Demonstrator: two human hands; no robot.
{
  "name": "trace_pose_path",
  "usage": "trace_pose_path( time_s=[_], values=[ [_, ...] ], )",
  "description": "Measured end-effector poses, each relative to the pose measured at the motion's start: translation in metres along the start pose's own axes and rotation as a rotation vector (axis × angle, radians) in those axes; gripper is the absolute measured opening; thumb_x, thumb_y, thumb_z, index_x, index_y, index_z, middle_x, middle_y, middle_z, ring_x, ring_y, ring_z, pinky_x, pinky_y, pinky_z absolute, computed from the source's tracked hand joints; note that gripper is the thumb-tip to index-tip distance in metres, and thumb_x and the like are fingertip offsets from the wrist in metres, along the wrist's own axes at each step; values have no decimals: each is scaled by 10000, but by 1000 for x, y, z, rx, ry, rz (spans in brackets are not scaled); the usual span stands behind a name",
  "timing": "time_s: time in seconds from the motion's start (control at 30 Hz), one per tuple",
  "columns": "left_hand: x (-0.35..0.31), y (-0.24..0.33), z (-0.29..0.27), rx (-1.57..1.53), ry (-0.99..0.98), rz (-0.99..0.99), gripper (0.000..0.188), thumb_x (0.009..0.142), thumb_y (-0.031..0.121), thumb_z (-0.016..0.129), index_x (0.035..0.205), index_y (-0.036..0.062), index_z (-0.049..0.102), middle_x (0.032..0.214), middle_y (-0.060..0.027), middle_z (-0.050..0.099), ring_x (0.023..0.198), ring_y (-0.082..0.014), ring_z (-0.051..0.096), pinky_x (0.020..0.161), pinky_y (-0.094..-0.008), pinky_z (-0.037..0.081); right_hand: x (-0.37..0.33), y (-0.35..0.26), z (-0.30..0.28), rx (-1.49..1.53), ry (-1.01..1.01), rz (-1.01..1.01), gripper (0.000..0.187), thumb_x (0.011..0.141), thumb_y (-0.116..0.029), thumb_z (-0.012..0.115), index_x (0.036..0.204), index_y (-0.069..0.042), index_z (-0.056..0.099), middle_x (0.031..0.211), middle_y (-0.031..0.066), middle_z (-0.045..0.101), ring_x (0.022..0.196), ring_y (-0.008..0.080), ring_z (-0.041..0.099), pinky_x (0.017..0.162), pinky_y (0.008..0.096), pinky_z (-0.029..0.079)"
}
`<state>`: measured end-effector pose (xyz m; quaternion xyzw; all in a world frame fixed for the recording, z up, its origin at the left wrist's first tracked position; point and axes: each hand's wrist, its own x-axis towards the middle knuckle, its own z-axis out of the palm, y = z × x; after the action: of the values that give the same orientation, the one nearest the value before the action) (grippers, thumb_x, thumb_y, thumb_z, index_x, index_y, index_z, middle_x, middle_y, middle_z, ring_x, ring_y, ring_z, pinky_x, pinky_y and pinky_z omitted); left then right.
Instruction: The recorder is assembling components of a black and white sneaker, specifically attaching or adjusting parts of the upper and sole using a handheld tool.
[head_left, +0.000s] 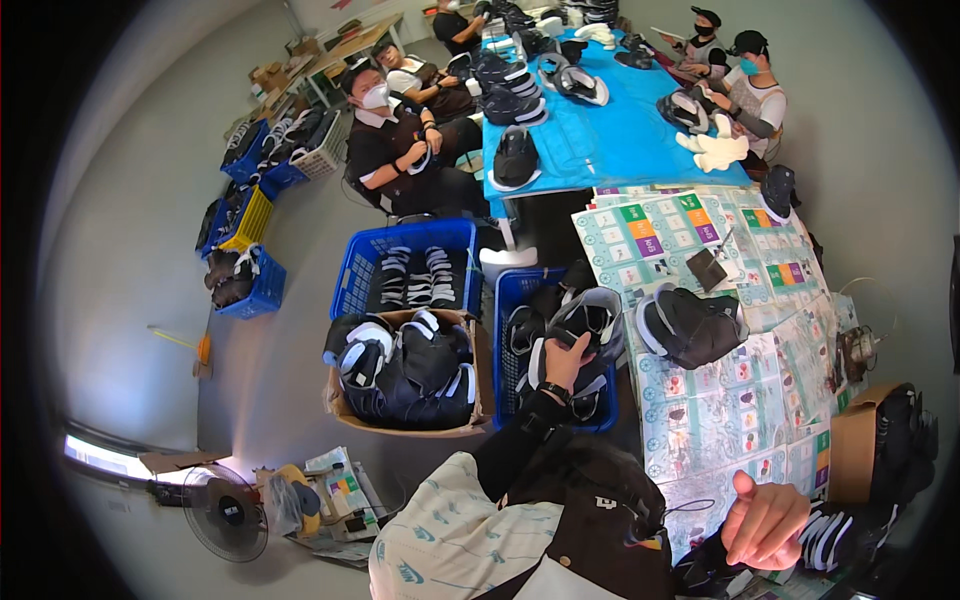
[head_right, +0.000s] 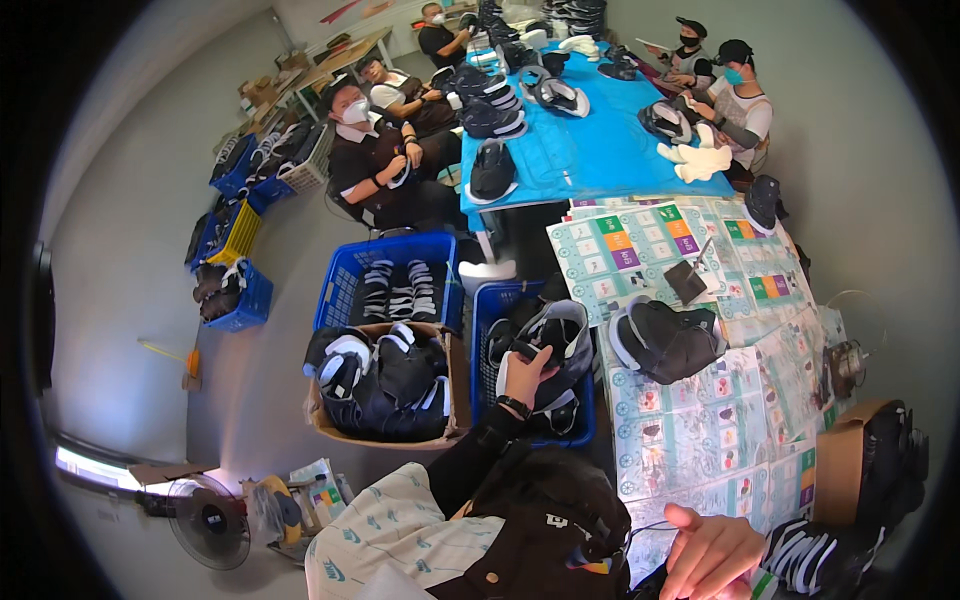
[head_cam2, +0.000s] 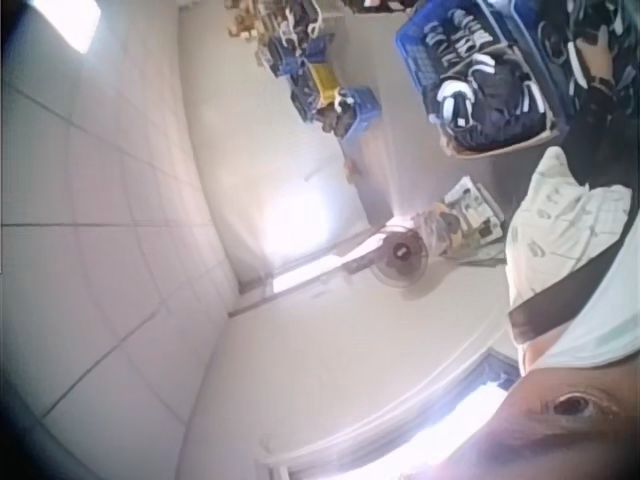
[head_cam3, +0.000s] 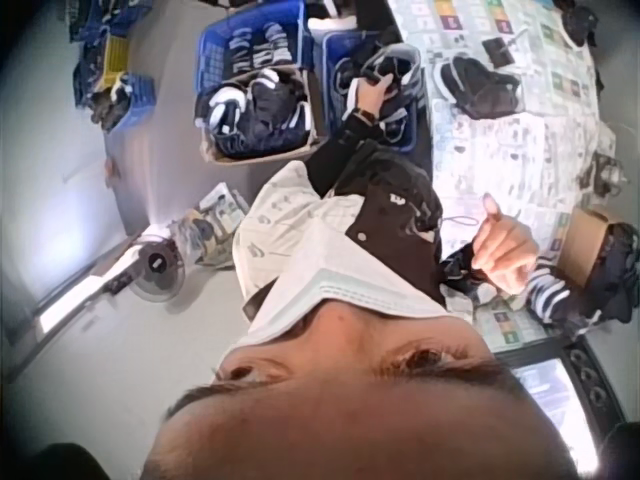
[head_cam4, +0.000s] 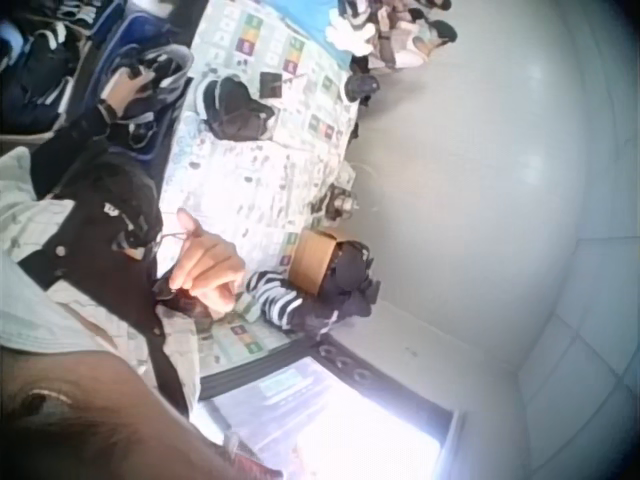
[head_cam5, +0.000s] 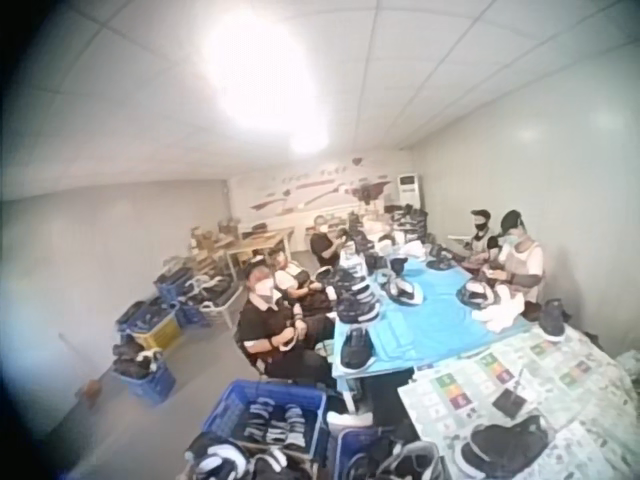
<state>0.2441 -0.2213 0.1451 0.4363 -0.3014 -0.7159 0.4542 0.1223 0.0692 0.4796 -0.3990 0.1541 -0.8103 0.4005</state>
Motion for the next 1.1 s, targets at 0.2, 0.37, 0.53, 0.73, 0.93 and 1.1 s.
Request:
trace_pose_path(
  time_s=[0.2, 0.37, 0.53, 0.73, 0.93, 1.1],
  values=[
    [0, -5, 12, 21, -54, -58, 243, 886, 127, 788, 920, 13, 577, 922, -80, 653, 835, -200, 691, 753, -367, 629, -30, -5, -23, -81, 197, -87, 348, 874, -83, 612, 561, -62, 462, 453, 94, 487, 409, 198, 519, 1218, 561, 274],
    [8, -28, 57, 46, -149, -103, 218, 903, 122, 767, 971, 21, 587, 887, -75, 645, 844, -195, 690, 739, -370, 623, -59, -20, -35, -232, 374, -248, 310, 882, -125, 593, 625, -102, 421, 467, 49, 412, 431, 158, 435, 1196, 579, 297],
    [-18, -21, 36, 67, -394, -158, 222, 929, 109, 718, 1107, 0, 644, 1002, -114, 696, 885, -207, 694, 760, -376, 613, -88, -31, -46, -361, 567, -294, 258, 845, -205, 564, 659, -116, 410, 435, 40, 395, 416, 185, 410, 1100, 634, 371],
    [10, -47, 86, -24, -269, -193, 243, 868, 83, 788, 962, 3, 579, 937, -84, 629, 806, -215, 672, 709, -388, 632, -115, -37, -51, -227, 544, -435, 297, 877, -102, 587, 699, -111, 349, 518, 16, 322, 484, 131, 360, 1262, 538, 182],
    [0, -38, 86, 40, -210, -140, 381, 888, 111, 779, 1015, 11, 434, 987, -104, 573, 873, -210, 668, 737, -409, 645, -130, -43, -68, -198, 591, -424, 308, 880, -99, 589, 706, -117, 335, 532, 13, 319, 488, 126, 351, 1267, 532, 177],
    [-6, -35, 79, 35, -163, -143, 386, 889, 116, 783, 1011, 16, 430, 993, -97, 557, 890, -208, 660, 776, -414, 643, -126, -39, -75, -194, 600, -420, 302, 880, -100, 588, 712, -115, 338, 539, 16, 323, 493, 124, 352, 1267, 527, 176]
  ],
)
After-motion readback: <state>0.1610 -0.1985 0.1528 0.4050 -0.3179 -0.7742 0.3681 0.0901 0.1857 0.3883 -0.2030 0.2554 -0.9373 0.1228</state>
